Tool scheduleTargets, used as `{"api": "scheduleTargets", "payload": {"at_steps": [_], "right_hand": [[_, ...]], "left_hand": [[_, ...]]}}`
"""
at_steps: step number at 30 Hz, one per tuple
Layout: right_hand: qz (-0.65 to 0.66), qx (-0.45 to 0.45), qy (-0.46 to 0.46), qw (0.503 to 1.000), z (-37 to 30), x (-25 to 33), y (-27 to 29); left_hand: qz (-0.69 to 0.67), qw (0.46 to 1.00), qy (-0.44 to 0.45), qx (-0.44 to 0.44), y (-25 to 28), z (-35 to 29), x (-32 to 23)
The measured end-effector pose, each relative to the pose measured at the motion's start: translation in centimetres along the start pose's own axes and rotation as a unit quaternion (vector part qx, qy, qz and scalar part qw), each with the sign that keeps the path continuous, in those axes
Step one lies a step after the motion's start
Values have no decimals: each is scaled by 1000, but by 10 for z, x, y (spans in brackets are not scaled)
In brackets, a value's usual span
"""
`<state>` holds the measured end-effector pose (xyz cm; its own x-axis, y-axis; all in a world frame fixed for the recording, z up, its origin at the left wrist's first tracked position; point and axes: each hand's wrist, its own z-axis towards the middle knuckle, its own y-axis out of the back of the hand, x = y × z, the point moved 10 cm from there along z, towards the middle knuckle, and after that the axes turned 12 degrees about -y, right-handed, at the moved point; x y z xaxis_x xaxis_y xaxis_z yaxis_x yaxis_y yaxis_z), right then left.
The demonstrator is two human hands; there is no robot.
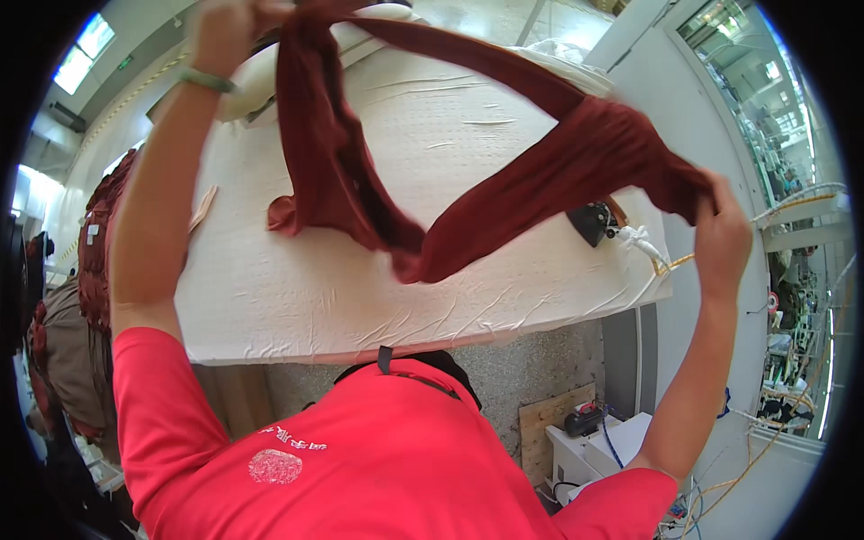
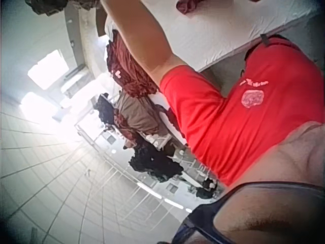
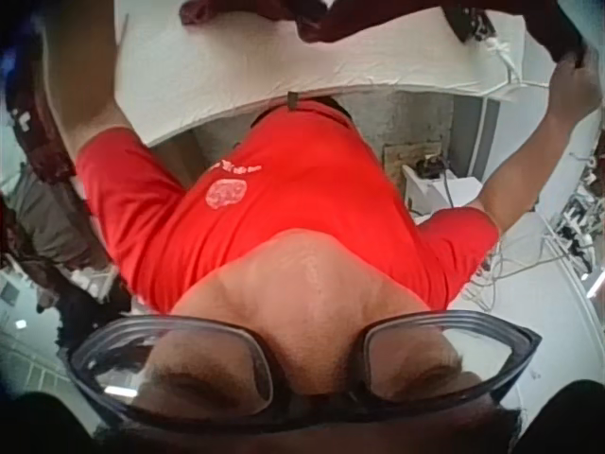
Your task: Ironing and folding red fabric garments on an industrial pressing table.
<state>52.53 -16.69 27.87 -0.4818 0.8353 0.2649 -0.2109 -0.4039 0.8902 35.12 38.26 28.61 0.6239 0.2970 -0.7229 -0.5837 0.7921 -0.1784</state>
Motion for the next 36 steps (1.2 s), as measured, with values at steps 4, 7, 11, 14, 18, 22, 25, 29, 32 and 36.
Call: {"api": "scheduleTargets", "payload": {"at_steps": [4, 7, 11, 14, 18, 22, 25, 29, 32, 36], "right_hand": [[115, -82, -12, 990, 21, 0, 19], [192, -93, -47, 976, 21, 31, 12], [318, 89, 93, 939, 30, 205, -35], [526, 303, 142, 782, -18, 341, -86], [408, 299, 191, 841, -88, 282, -194], [54, 429, 150, 889, -233, 151, -328], [90, 375, 89, 918, -245, 78, -340], [234, 192, -100, 948, -151, -15, -263], [316, 26, -264, 911, -115, -125, -217], [445, 129, -466, 754, -135, -155, -248]], "left_hand": [[196, 974, -114, 27, 43, -6, -82], [295, 939, -130, 119, 8, -53, -115], [236, 922, -106, 287, -74, -175, -5], [217, 950, 62, 214, -52, -207, 69], [629, 747, -152, 150, 161, -178, 25], [254, 907, -42, -332, 476, -209, -77], [168, 824, 68, -537, 480, -282, -55], [333, 711, 178, -594, 574, -374, -101], [339, 691, 186, -611, 579, -396, -116], [796, 595, 67, -90, 444, -340, -69]]}}
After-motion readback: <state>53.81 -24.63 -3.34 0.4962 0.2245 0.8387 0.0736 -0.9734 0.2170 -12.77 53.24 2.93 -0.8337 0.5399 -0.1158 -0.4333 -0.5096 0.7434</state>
